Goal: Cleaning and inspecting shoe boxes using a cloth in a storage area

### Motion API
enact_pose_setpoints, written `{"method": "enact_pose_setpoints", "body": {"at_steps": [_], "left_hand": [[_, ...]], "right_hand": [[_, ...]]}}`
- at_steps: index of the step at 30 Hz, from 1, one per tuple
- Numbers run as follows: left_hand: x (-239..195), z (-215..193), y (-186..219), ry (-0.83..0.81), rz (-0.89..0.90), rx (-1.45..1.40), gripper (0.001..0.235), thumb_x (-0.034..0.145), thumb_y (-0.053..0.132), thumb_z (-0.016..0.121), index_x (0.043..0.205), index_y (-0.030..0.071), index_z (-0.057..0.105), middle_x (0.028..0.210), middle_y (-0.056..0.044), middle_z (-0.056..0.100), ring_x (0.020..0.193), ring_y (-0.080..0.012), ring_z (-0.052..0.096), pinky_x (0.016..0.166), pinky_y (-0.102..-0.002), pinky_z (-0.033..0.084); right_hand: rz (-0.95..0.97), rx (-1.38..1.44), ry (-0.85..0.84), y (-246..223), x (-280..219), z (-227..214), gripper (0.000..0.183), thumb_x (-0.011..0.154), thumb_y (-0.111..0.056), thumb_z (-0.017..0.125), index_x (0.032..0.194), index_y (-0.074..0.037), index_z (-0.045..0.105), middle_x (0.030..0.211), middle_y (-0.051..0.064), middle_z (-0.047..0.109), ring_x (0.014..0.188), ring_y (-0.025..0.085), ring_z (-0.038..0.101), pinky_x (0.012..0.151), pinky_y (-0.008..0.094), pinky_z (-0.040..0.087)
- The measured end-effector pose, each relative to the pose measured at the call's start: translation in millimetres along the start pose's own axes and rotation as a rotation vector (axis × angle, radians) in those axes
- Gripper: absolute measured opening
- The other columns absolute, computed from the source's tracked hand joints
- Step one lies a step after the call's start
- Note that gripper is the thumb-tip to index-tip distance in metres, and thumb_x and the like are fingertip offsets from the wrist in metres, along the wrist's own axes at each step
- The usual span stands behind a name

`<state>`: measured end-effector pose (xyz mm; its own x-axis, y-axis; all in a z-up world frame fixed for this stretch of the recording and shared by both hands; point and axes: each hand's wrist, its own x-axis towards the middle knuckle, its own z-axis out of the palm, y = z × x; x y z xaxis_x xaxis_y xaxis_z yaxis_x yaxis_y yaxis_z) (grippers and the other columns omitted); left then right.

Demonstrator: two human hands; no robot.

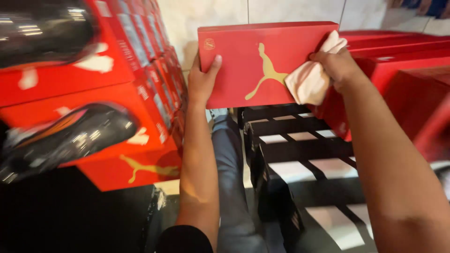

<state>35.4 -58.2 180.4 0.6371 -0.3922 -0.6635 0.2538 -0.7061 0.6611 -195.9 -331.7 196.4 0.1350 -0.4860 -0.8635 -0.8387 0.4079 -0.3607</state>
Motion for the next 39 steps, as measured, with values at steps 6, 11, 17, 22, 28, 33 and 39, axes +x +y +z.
{"method": "enact_pose_setpoints", "body": {"at_steps": [6,11,17,22,28,33,39], "left_hand": [[-120,-60,126,0.092,-0.045,0.156,0.071,0.086,0.075,0.06,0.139,0.028,0.06,0.131,-0.013,0.068,0.128,-0.0337,0.06,0.11,-0.05,0.047],[-267,-107,192,0.191,0.132,0.212,0.081,0.095,0.071,0.052,0.143,0.005,0.056,0.136,-0.028,0.06,0.132,-0.0433,0.053,0.112,-0.056,0.04],[-427,-86,195,0.128,0.197,0.216,0.08,0.1,0.067,0.043,0.141,-0.001,0.055,0.137,-0.031,0.057,0.134,-0.0449,0.049,0.114,-0.057,0.036],[-476,-11,136,0.011,0.092,0.237,0.088,0.097,0.073,0.044,0.147,0.001,0.05,0.141,-0.028,0.057,0.135,-0.0434,0.051,0.112,-0.057,0.04],[-488,44,99,0.022,0.052,0.308,0.094,0.093,0.079,0.046,0.155,0.009,0.041,0.142,-0.025,0.056,0.134,-0.0444,0.052,0.112,-0.057,0.043],[-484,62,74,0.254,0.337,0.329,0.067,0.105,0.048,0.049,0.164,0.029,0.023,0.148,-0.022,0.053,0.134,-0.0454,0.052,0.108,-0.059,0.047],[-486,61,73,0.237,0.373,0.213,0.052,0.11,0.034,0.034,0.161,0.029,0.029,0.147,-0.025,0.054,0.131,-0.0459,0.055,0.11,-0.056,0.046]], "right_hand": [[-0.306,0.046,0.039,-65,-155,-56,0.054,0.081,-0.019,0.079,0.125,0.006,0.06,0.11,0.021,0.063,0.1,0.036,0.063,0.082,0.053,0.051],[-0.427,0.093,-0.011,-60,-329,-126,0.052,0.083,-0.023,0.08,0.124,0.004,0.062,0.105,0.019,0.063,0.094,0.032,0.063,0.079,0.05,0.053],[-0.495,0.122,0.009,43,-472,-208,0.057,0.084,-0.019,0.08,0.132,0.004,0.058,0.119,0.024,0.063,0.108,0.038,0.061,0.093,0.055,0.049],[-0.369,0.069,0.026,163,-462,-226,0.072,0.083,-0.033,0.082,0.142,-0.001,0.057,0.132,0.029,0.062,0.118,0.046,0.061,0.095,0.059,0.049],[-0.446,-0.034,0.123,224,-405,-202,0.105,0.084,-0.057,0.078,0.164,-0.015,0.025,0.16,0.026,0.035,0.144,0.043,0.037,0.117,0.057,0.036],[-1.271,-0.135,0.588,260,-428,-166,0.096,0.091,-0.029,0.068,0.164,0.0,0.012,0.165,0.032,0.008,0.152,0.053,0.009,0.122,0.06,0.01],[-1.161,-0.79,0.677,232,-395,-110,0.063,0.102,-0.033,0.046,0.162,-0.017,0.036,0.17,0.024,0.018,0.154,0.052,0.007,0.116,0.073,0.006]]}}
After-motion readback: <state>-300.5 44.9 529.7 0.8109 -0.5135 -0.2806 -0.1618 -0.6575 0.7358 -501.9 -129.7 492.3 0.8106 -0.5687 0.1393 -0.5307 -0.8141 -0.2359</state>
